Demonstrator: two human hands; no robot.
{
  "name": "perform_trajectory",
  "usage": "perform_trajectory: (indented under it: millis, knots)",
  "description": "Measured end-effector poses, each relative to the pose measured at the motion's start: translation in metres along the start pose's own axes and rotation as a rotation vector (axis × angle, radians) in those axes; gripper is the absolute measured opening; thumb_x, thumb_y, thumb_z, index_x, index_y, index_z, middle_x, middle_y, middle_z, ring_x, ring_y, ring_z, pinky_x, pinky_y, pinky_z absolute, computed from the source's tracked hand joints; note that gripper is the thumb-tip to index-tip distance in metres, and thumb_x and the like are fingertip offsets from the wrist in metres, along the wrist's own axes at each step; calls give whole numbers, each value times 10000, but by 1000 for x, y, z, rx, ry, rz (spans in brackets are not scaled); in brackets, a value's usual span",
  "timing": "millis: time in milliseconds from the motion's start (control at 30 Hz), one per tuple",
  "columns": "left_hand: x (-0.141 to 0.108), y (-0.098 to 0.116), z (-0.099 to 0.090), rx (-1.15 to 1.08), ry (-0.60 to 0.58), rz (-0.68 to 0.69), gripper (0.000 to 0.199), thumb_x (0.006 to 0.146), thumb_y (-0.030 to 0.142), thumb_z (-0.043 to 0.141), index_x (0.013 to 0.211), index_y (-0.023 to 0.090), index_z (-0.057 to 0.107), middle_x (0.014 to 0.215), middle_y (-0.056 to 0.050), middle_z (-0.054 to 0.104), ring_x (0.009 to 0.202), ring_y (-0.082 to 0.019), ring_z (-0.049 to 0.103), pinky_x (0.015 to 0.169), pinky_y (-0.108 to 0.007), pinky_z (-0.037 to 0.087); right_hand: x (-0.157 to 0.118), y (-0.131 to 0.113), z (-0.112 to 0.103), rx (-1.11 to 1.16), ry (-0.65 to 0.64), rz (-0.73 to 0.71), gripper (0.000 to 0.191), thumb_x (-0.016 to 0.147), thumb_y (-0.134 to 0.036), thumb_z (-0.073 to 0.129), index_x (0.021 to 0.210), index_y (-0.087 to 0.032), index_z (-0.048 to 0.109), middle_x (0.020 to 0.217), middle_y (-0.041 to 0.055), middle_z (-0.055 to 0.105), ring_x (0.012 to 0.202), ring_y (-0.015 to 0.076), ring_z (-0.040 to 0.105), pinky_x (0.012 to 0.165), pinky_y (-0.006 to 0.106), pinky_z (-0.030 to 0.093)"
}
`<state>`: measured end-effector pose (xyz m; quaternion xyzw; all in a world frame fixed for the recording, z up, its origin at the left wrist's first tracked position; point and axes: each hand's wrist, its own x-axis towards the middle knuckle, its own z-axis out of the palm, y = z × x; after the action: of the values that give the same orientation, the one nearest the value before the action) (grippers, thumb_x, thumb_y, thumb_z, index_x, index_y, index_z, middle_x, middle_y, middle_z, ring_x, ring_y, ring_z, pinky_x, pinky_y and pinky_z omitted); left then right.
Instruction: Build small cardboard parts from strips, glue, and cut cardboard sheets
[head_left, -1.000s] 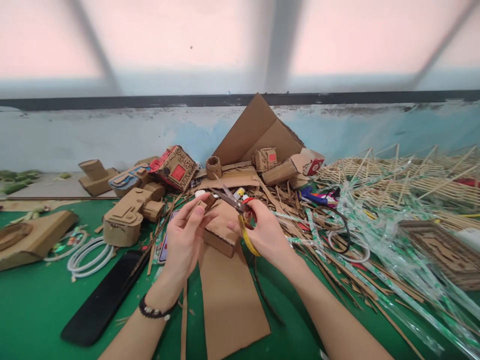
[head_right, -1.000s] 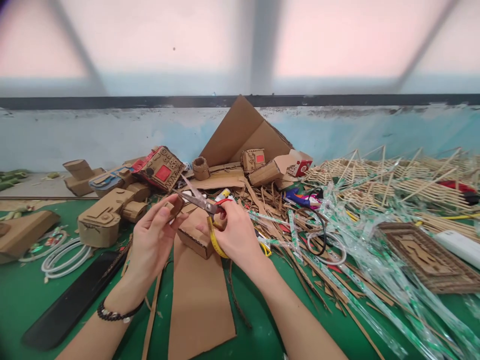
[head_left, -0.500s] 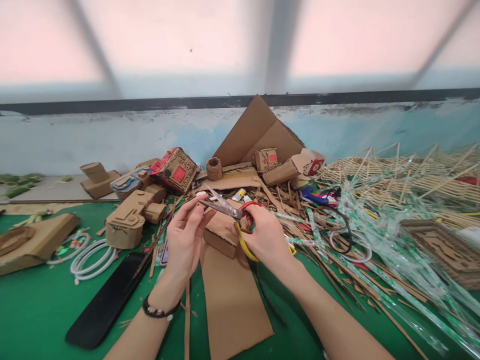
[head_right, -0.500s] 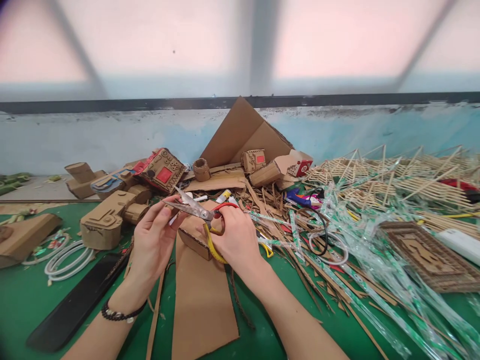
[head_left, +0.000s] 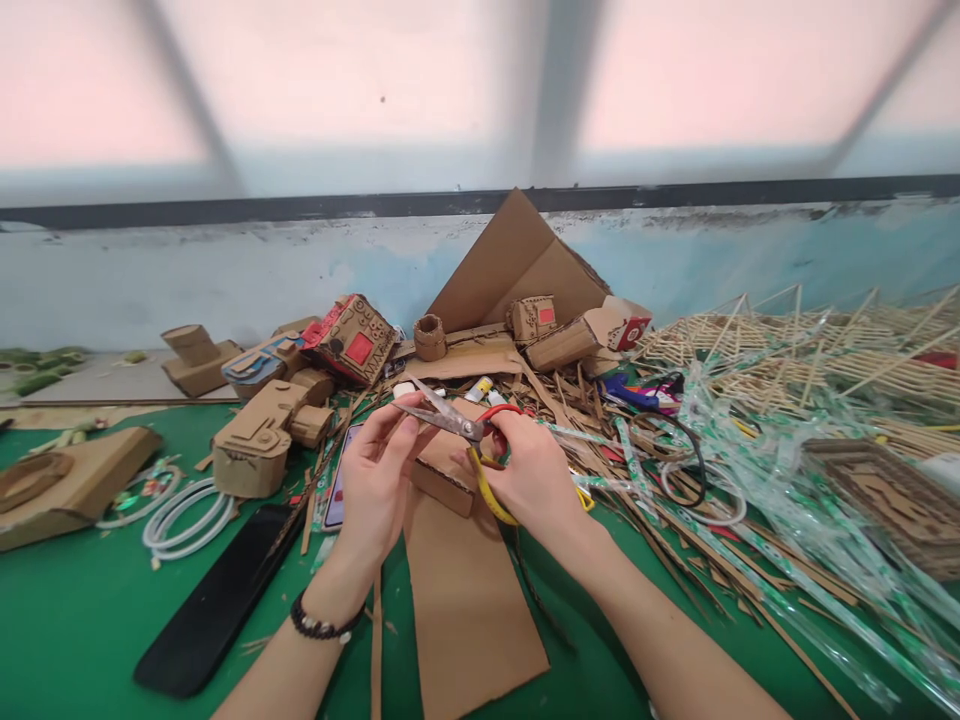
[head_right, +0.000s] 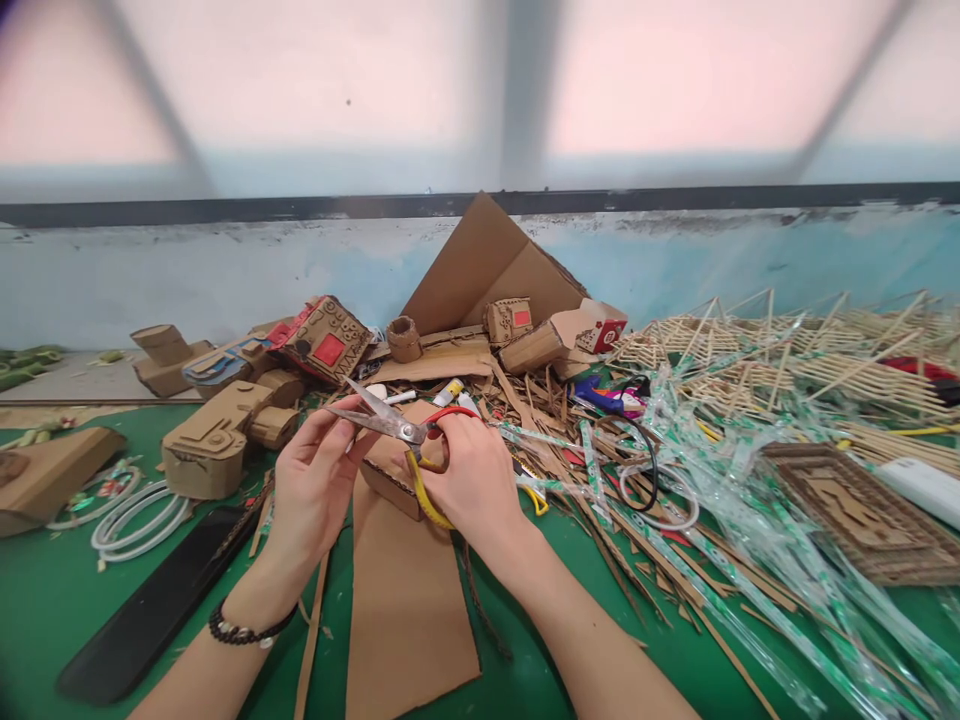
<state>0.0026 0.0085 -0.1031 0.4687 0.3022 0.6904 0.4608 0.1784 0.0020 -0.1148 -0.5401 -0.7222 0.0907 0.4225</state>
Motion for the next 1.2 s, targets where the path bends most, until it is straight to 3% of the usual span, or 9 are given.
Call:
perform_trajectory:
  millis: [233,833,1200]
  knots:
    - [-1,0,1,31,18,6,204,882,359,824,1057,255,810,1210,-58,773,1099,-215,741,1007,-382,629,0,1,-1,21,9,-1,407,895,-617,728,912,-217,659,862,63,728,794,243,650,686,324,407]
    - [-2,-3,-3,123,21,137,171,920,297,786,1084,261,815,1213,-46,733,1158,-215,686,1011,-348,634,-1,0,-2,22,-1,22,494,942,-702,591,907,-218,683,806,68,711,758,247,649,656,314,377]
    - [-1,-3,-2,83,66,118,207,899,291,814,1096,226,809,1123,-54,782,1067,-196,732,991,-370,654,-1,-2,-6,-50,-45,98,357,863,-585,756,849,-234,691,750,21,720,698,212,657,618,274,329]
